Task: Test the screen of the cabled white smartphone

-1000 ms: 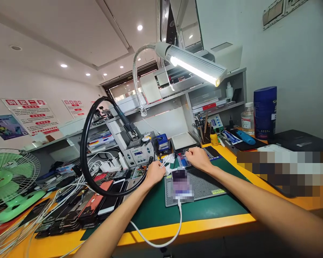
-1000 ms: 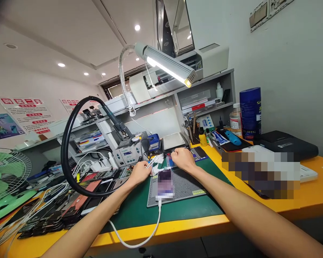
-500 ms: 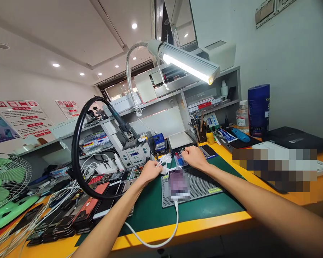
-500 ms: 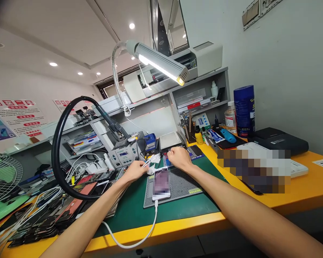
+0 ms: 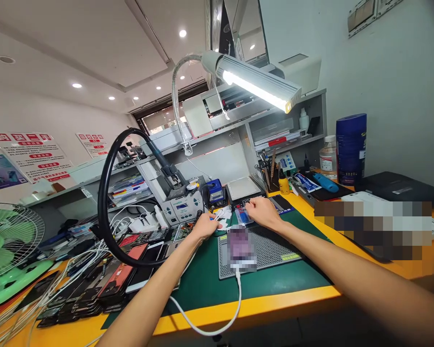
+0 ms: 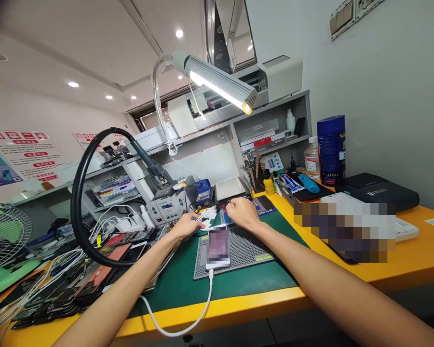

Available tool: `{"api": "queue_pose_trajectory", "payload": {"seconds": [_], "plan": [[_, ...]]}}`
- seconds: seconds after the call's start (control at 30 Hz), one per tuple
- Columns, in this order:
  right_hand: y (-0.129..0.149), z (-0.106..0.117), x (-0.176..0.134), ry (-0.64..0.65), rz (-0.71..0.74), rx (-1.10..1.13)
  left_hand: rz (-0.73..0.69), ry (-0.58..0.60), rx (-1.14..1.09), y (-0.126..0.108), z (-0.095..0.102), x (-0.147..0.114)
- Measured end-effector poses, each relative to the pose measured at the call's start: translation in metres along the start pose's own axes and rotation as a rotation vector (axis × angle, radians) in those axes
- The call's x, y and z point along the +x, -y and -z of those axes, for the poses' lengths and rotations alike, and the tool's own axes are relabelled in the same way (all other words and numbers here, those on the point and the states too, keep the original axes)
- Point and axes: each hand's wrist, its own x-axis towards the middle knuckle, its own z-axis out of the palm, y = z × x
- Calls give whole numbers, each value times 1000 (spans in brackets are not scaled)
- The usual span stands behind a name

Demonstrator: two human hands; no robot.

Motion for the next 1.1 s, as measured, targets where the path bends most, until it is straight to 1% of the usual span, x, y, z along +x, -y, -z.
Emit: {"api": "queue_pose_trajectory", "payload": {"seconds": [0.1, 0.2, 0.37, 0.5, 0.57, 0.63, 0.7, 0.77, 0.93, 1.0, 1.1], "plan": [[0, 0, 0, 1, 0, -2, -38, -24, 1, 2, 5, -1], [0, 0, 0, 4, 3, -1, -93, -41, 32, 2, 6, -8], [1, 0, -1, 12, 9, -4, -211, -113, 188, 0, -5, -22], [1, -1, -1, 16, 6, -12, -249, -169, 323, -5, -8, -23], [1, 0, -1, 18, 10, -14, -246, -146, 377, -6, -7, -19], [1, 0, -1, 20, 16, -14, -250, -93, 432, -6, -5, -15], [1, 1, -2, 21, 22, -14, -272, -49, 477, -6, -2, -14], [1, 2, -1, 23, 28, -13, -302, -36, 500, -5, 3, -17], [2, 2, -1, 34, 30, -17, -368, -38, 480, -6, 21, -28], [3, 2, -1, 38, 28, -19, -387, -13, 466, -4, 22, -33], [6, 3, -2, 43, 28, -19, -376, 33, 442, 1, 18, -40]]}}
